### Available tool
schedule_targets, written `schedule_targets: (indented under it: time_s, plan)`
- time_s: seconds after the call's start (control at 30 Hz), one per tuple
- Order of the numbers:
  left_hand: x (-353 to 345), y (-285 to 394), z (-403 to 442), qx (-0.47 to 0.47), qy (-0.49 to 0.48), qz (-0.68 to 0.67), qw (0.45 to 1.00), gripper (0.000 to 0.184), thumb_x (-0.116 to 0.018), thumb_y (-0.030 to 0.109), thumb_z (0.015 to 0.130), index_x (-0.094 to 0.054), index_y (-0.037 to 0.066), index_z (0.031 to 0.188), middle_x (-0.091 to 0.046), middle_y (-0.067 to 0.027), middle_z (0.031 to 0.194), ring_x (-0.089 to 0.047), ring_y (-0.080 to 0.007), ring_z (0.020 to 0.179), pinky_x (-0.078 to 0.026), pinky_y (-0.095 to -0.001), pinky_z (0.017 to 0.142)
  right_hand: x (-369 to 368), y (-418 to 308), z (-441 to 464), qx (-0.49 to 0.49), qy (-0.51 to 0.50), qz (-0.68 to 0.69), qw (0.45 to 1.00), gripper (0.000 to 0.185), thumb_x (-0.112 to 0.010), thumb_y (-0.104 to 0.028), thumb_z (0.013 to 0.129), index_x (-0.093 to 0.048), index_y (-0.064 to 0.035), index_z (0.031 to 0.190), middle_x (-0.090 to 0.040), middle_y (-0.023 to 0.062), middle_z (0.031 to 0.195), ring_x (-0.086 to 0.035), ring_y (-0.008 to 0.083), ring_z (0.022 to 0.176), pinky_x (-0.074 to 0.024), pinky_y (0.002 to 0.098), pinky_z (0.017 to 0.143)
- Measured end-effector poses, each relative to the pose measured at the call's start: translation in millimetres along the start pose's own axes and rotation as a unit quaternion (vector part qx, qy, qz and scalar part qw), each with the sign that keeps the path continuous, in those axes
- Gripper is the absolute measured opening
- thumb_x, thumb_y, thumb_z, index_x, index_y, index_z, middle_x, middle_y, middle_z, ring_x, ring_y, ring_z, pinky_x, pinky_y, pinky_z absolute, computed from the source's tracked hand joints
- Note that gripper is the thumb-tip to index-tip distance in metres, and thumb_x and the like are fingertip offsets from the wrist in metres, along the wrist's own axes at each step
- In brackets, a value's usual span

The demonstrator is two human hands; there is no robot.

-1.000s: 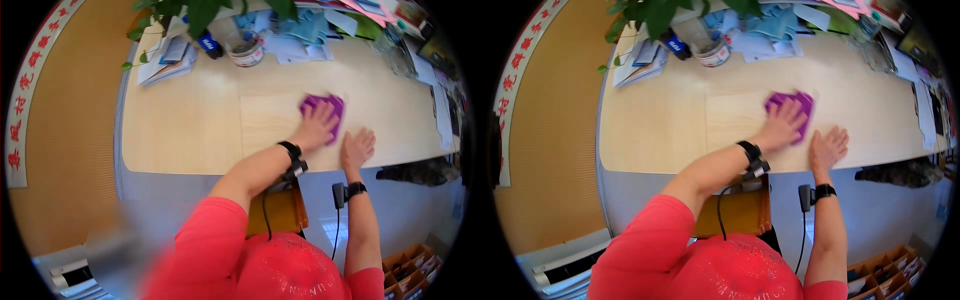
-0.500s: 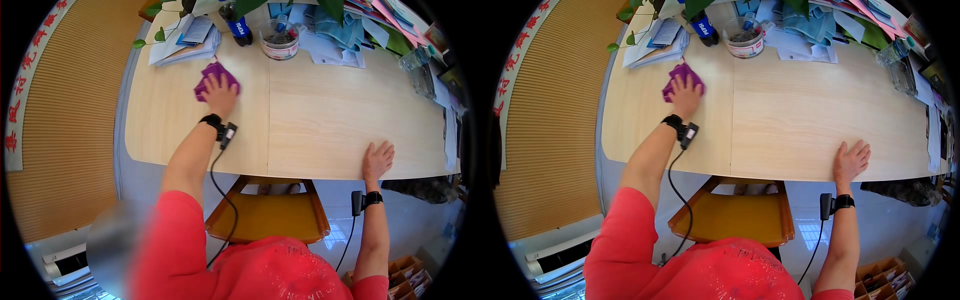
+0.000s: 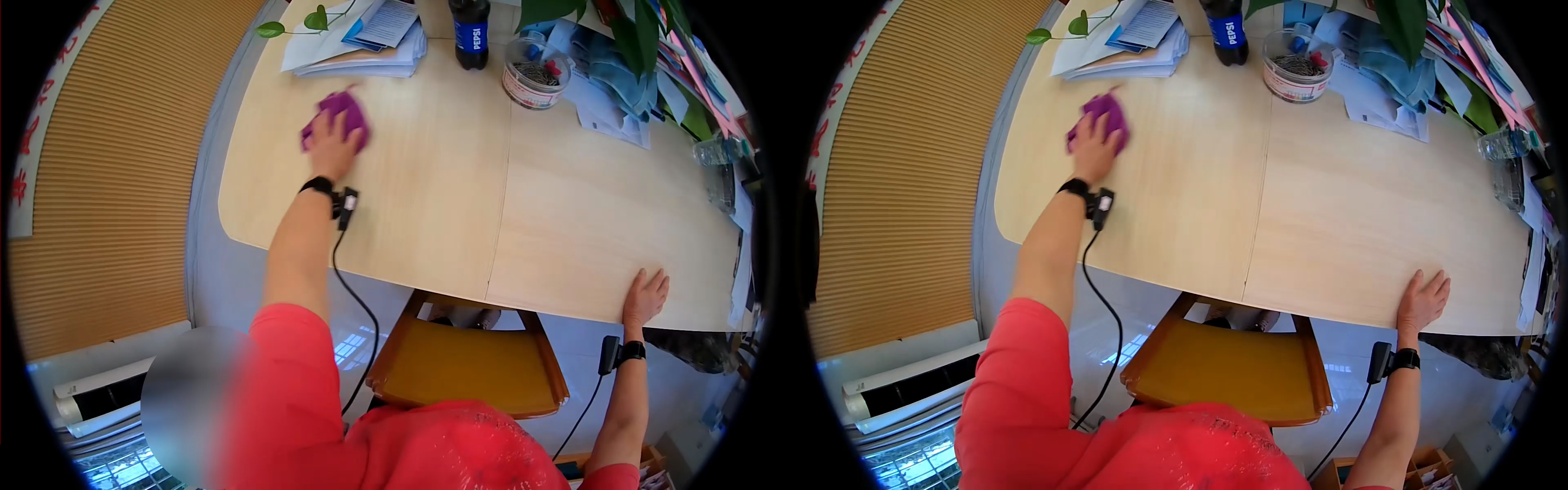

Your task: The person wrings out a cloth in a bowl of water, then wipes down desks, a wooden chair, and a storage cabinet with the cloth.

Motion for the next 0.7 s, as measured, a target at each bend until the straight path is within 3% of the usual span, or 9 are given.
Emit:
schedule_targets:
  time_s: [0.13,0.2,0.27,0.3,0.33,0.4,0.5,0.63,0.7]
  plan:
    - [41,-59,-55,0.219,-0.091,0.097,0.967,0.059,-0.034,0.048,0.093,-0.027,0.016,0.141,-0.014,-0.0197,0.148,-0.011,-0.0378,0.137,-0.019,-0.0624,0.101,11,-5,-3,0.015,0.010,-0.002,1.000,0.058,-0.043,-0.047,0.091,-0.041,-0.0066,0.132,-0.038,0.0198,0.136,-0.037,0.0348,0.125,-0.0323,0.0461,0.100]
    - [34,-27,-78,0.145,-0.094,0.133,0.976,0.058,-0.037,0.044,0.093,-0.029,0.012,0.140,-0.015,-0.0207,0.148,-0.012,-0.0404,0.136,-0.020,-0.0637,0.100,13,-7,-3,0.020,0.012,-0.013,1.000,0.058,-0.043,-0.047,0.091,-0.041,-0.0064,0.132,-0.040,0.0206,0.135,-0.038,0.0354,0.124,-0.0333,0.0464,0.099]
    - [55,45,-109,-0.029,-0.133,0.029,0.990,0.061,-0.048,0.036,0.087,-0.031,0.010,0.140,-0.015,-0.0216,0.147,-0.009,-0.0419,0.136,-0.015,-0.0650,0.102,12,-7,-3,0.020,0.013,-0.025,0.999,0.057,-0.043,-0.047,0.091,-0.042,-0.0062,0.131,-0.041,0.0213,0.134,-0.038,0.0359,0.123,-0.0339,0.0468,0.098]
    - [59,79,-130,-0.125,-0.133,0.004,0.983,0.063,-0.048,0.036,0.087,-0.028,0.011,0.141,-0.013,-0.0200,0.149,-0.007,-0.0393,0.138,-0.009,-0.0625,0.104,3,0,-1,0.023,0.025,-0.035,0.999,0.057,-0.043,-0.048,0.091,-0.042,-0.0068,0.131,-0.040,0.0206,0.135,-0.038,0.0358,0.124,-0.0337,0.0470,0.099]
    - [69,109,-142,-0.197,-0.172,-0.088,0.961,0.064,-0.050,0.035,0.086,-0.029,0.012,0.141,-0.010,-0.0201,0.149,-0.007,-0.0397,0.138,-0.008,-0.0627,0.104,2,1,-2,0.020,0.019,-0.032,0.999,0.057,-0.043,-0.048,0.090,-0.042,-0.0071,0.131,-0.040,0.0203,0.135,-0.038,0.0357,0.124,-0.0334,0.0472,0.099]
    - [81,153,-158,-0.325,-0.226,-0.100,0.913,0.063,-0.052,0.037,0.085,-0.033,0.013,0.140,-0.012,-0.0187,0.149,-0.008,-0.0375,0.138,-0.009,-0.0597,0.106,4,1,-2,0.011,0.012,-0.027,1.000,0.058,-0.043,-0.049,0.090,-0.043,-0.0078,0.130,-0.039,0.0198,0.136,-0.037,0.0355,0.124,-0.0328,0.0478,0.099]
    - [87,145,-150,-0.393,-0.241,-0.111,0.880,0.062,-0.054,0.039,0.083,-0.037,0.015,0.138,-0.016,-0.0166,0.149,-0.011,-0.0346,0.138,-0.011,-0.0555,0.108,7,3,0,-0.003,-0.012,0.001,1.000,0.060,-0.042,-0.051,0.089,-0.042,-0.0093,0.132,-0.038,0.0188,0.137,-0.036,0.0345,0.126,-0.0312,0.0484,0.100]
    - [91,25,-162,-0.203,-0.141,-0.095,0.964,0.062,-0.058,0.034,0.080,-0.039,0.014,0.136,-0.023,-0.0152,0.146,-0.018,-0.0347,0.136,-0.017,-0.0518,0.107,2,7,0,0.001,-0.006,0.002,1.000,0.062,-0.042,-0.053,0.089,-0.040,-0.0105,0.134,-0.036,0.0184,0.138,-0.033,0.0345,0.128,-0.0294,0.0481,0.101]
    - [99,-51,-172,-0.103,-0.108,0.024,0.988,0.059,-0.052,0.034,0.086,-0.035,0.012,0.138,-0.020,-0.0180,0.146,-0.019,-0.0367,0.135,-0.022,-0.0539,0.104,7,4,0,0.004,-0.010,0.001,1.000,0.062,-0.041,-0.053,0.088,-0.041,-0.0103,0.134,-0.036,0.0187,0.138,-0.033,0.0343,0.128,-0.0295,0.0478,0.101]
Point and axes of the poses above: each hand's wrist, its own z-axis towards the middle knuckle, its own x-axis out of the back of the hand, y = z × x, the point moved 1 cm from there along z, towards the middle knuckle
